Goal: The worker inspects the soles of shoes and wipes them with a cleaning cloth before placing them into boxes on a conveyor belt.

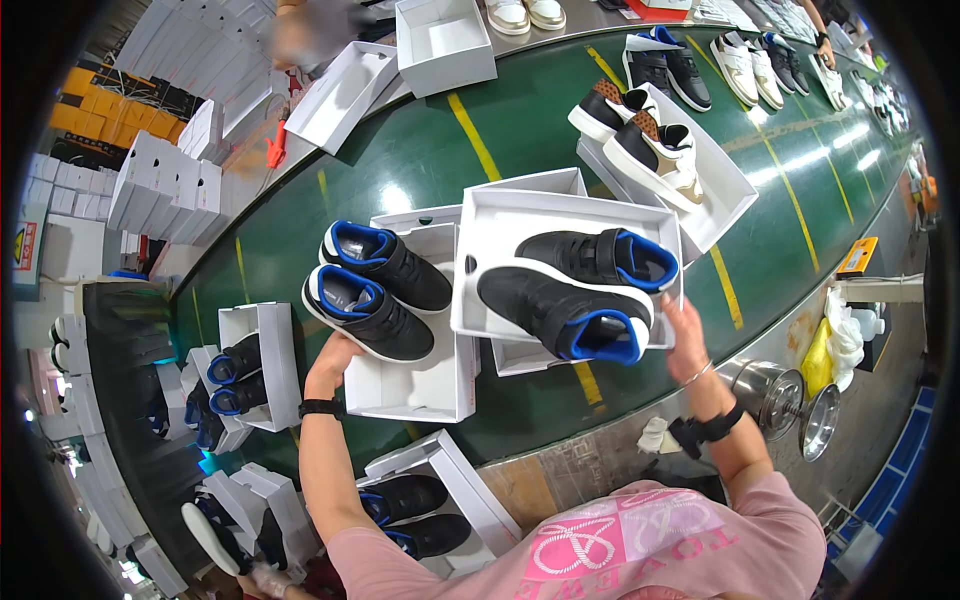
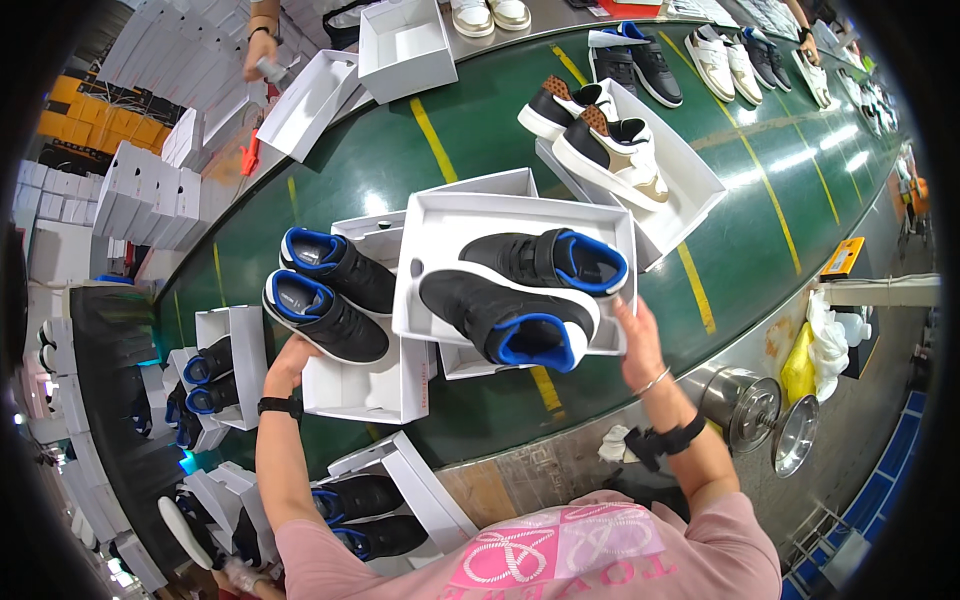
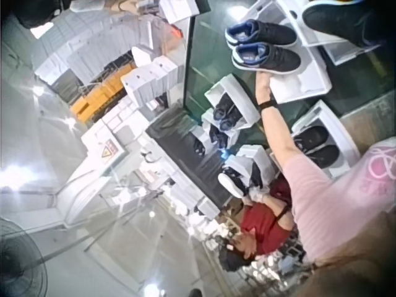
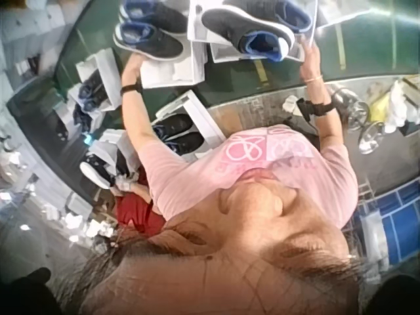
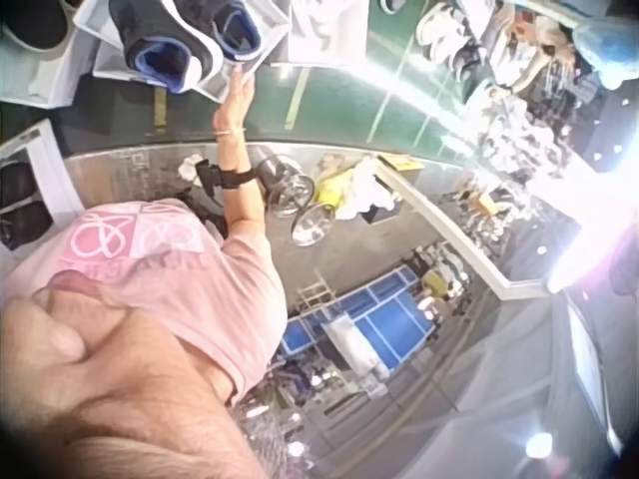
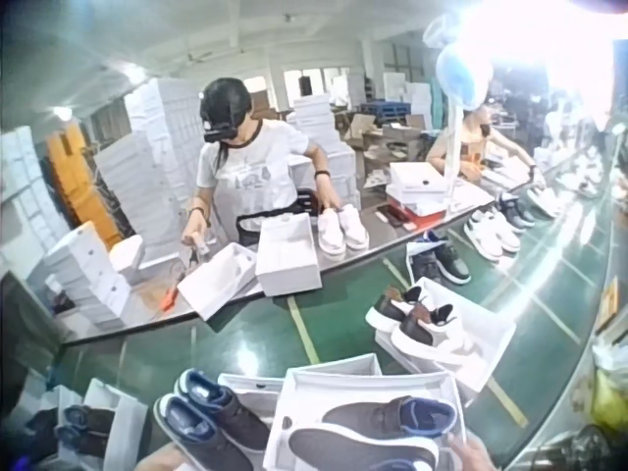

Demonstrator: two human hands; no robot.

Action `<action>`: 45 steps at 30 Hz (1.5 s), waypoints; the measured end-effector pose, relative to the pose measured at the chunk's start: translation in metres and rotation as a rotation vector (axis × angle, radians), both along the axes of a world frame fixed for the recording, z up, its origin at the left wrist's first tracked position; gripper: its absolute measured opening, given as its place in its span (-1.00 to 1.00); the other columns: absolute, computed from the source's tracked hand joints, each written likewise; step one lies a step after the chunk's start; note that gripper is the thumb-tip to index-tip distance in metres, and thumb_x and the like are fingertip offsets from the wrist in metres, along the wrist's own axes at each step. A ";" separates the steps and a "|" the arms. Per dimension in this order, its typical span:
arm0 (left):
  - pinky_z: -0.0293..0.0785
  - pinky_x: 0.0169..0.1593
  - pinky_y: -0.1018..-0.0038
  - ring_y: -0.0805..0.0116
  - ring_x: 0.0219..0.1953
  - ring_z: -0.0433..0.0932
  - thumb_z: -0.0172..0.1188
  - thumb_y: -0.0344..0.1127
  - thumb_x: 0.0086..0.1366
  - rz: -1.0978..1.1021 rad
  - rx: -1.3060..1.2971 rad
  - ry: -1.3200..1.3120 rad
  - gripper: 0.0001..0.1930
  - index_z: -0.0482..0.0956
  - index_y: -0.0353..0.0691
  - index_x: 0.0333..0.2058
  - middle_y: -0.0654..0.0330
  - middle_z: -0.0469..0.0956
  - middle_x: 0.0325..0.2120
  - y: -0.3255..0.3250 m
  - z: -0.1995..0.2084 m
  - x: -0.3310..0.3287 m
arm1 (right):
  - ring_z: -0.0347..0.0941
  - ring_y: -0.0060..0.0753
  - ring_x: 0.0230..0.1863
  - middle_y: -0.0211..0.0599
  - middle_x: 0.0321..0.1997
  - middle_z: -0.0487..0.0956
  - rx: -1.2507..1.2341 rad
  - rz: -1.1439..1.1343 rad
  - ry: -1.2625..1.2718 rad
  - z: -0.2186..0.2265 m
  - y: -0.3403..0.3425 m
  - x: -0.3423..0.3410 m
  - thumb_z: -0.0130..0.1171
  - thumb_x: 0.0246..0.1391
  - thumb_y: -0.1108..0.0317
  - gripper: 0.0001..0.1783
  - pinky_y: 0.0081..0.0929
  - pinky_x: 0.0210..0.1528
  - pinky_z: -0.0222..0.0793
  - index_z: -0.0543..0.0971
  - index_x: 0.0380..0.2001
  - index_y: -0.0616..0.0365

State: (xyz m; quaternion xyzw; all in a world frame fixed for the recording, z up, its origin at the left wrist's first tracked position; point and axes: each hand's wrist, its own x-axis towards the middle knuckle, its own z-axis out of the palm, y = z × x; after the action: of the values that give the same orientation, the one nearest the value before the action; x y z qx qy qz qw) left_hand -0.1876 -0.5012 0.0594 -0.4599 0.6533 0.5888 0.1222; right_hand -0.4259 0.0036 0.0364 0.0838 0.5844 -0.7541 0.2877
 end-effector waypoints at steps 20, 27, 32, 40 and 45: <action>0.40 0.12 0.20 0.08 -0.03 0.51 0.12 -0.55 -0.05 0.221 0.046 -0.033 -0.47 0.51 -0.37 0.02 0.04 0.56 -0.09 0.012 0.004 0.032 | 0.46 -0.30 -0.01 -0.06 0.14 0.50 0.381 0.340 0.577 0.053 -0.082 -0.027 0.22 0.22 0.28 -0.37 -0.45 0.02 0.43 0.30 0.33 -0.03; 0.36 0.13 0.29 0.12 -0.02 0.46 0.10 -0.56 -0.09 0.242 0.058 -0.001 -0.42 0.50 -0.37 0.03 0.06 0.53 -0.05 0.022 0.001 0.028 | 0.58 -0.03 0.09 0.08 0.08 0.60 0.561 0.554 0.586 0.058 -0.073 -0.003 0.03 0.04 0.57 -0.31 -0.32 0.16 0.42 0.37 0.32 0.06; 0.27 0.17 0.32 0.15 0.02 0.39 0.11 -0.51 -0.17 0.107 0.008 -0.029 -0.34 0.49 -0.37 0.07 0.12 0.51 -0.04 0.030 -0.003 0.007 | 0.45 -0.06 0.26 0.03 0.21 0.53 0.403 0.457 0.659 0.029 -0.058 0.025 0.12 0.19 0.40 -0.40 -0.31 0.30 0.30 0.36 0.32 0.16; 0.38 0.05 0.29 0.12 -0.08 0.45 0.15 -0.54 -0.18 0.299 0.102 0.020 -0.48 0.51 -0.37 -0.09 0.09 0.50 -0.20 0.066 -0.019 0.002 | 0.47 0.07 0.05 -0.01 -0.10 0.61 0.919 0.037 1.225 0.088 -0.019 -0.089 0.29 0.00 0.30 -0.60 -0.10 0.10 0.37 0.62 -0.05 0.13; 0.48 0.04 0.23 0.08 -0.07 0.50 0.13 -0.57 -0.26 0.308 0.173 0.092 -0.35 0.48 -0.36 -0.01 0.10 0.50 -0.17 0.085 -0.027 -0.024 | 0.62 -0.02 -0.25 -0.13 -0.41 0.68 1.261 0.950 0.970 0.058 -0.021 -0.132 0.20 0.10 0.12 -0.68 -0.17 0.03 0.43 0.68 -0.15 0.04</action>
State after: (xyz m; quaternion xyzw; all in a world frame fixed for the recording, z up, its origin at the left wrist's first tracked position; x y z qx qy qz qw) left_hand -0.2120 -0.4164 0.0323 -0.5150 0.5271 0.6749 0.0397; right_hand -0.5577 -0.0172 0.0944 -0.3481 0.9162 -0.0521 0.1917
